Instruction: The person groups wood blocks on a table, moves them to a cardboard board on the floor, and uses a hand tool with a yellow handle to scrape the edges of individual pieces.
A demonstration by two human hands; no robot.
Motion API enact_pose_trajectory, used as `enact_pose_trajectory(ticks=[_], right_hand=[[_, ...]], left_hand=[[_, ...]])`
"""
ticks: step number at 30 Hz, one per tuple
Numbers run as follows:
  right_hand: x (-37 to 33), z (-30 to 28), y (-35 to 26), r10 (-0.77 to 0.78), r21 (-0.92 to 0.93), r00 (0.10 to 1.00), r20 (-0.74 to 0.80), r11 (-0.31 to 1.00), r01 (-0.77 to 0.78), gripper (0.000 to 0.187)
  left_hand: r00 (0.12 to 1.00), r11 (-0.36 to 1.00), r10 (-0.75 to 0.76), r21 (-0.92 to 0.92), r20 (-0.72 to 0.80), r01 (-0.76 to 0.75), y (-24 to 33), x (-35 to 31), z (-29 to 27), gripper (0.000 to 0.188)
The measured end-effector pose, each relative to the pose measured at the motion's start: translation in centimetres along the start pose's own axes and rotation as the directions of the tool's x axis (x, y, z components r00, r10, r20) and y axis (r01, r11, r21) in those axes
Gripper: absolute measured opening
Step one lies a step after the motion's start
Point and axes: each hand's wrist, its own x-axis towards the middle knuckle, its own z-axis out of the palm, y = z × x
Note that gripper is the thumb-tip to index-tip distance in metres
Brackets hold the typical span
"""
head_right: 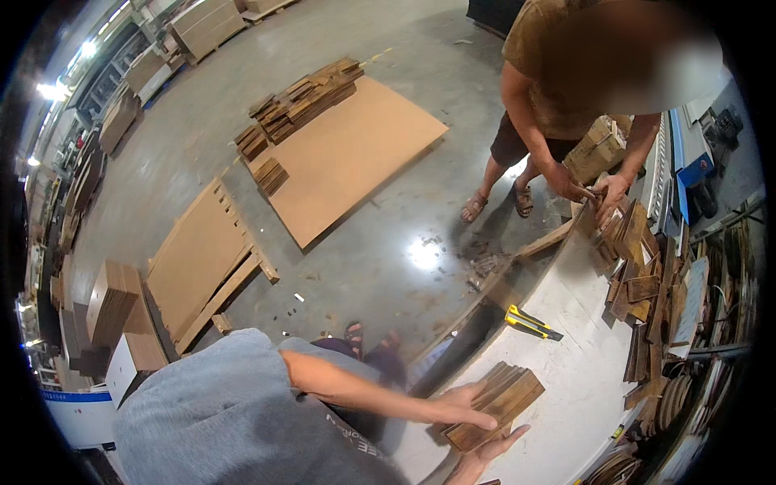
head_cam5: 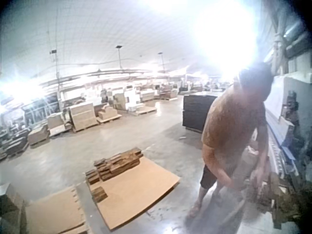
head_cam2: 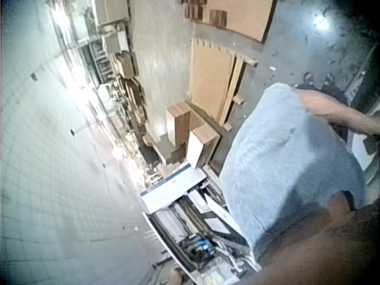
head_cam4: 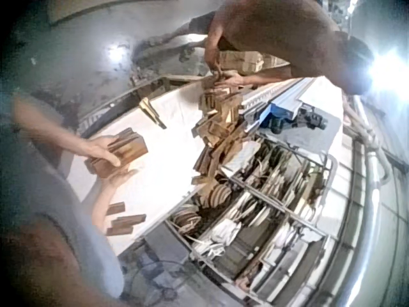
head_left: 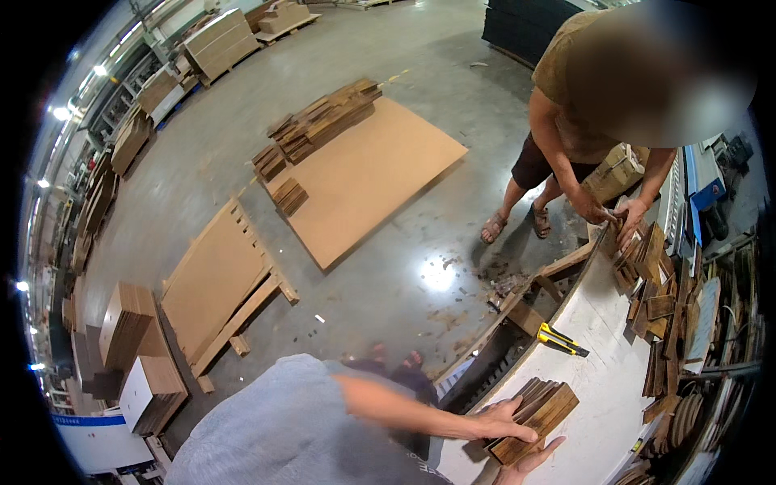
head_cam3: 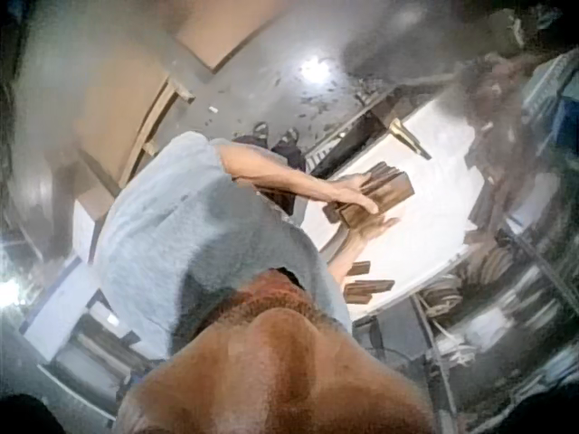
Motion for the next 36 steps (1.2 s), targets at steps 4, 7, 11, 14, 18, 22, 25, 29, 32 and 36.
enact_pose_trajectory(ticks=[4,7,11,14,18,22,25,29,32,36], right_hand=[[-0.5,2.8,5.3,-0.309,-0.377,0.941,-0.137,0.895,0.239,0.072],[-0.6,4.8,5.1,-0.269,-0.347,0.957,-0.114,0.913,0.215,0.069],[0.7,3.7,3.0,-0.107,-0.223,0.993,-0.054,0.971,0.092,0.065],[0.5,2.7,3.5,-0.077,-0.27,0.996,-0.044,0.961,0.062,0.067],[-1.3,3.9,3.8,-0.125,-0.273,0.992,-0.001,0.954,0.12,0.068],[-1.6,8.7,4.2,-0.161,-0.485,0.987,0.004,0.863,0.143,0.069],[-0.1,13.2,4.1,-0.182,-0.583,0.97,0.162,0.775,0.243,0.078],[3.5,18.6,4.9,-0.078,-0.585,0.947,0.311,0.77,0.255,0.08],[6.0,23.2,5.6,0.043,-0.655,0.92,0.39,0.715,0.244,0.085],[8.8,31.4,7.0,0.169,-0.755,0.878,0.449,0.597,0.271,0.086]], left_hand=[[1.0,0.997,0.003,-0.082,-0.026,-0.005,-0.8,-0.7,-0.7,0.124],[0.99,0.949,0.074,-0.313,0.122,-0.033,0.1,-1.3,-2.0,0.11],[0.955,0.857,0.09,-0.51,0.282,0.07,0.1,-1.9,-3.7,0.091],[0.91,0.757,0.069,-0.615,0.41,0.22,-1.3,-2.1,-5.1,0.075],[0.902,0.773,0.11,-0.606,0.418,0.187,0.1,-4.1,-6.6,0.071],[0.94,0.707,0.062,-0.68,0.336,0.196,1.0,-7.7,-10.3,0.076],[0.977,0.654,0.046,-0.746,0.208,0.128,3.8,-10.7,-13.5,0.076],[0.985,0.609,0.17,-0.786,-0.004,-0.108,3.3,-11.5,-17.1,0.08],[0.97,0.479,0.209,-0.851,-0.126,-0.214,4.2,-13.3,-20.0,0.088],[0.915,0.486,0.226,-0.776,-0.333,-0.402,5.6,-14.9,-25.1,0.079]])
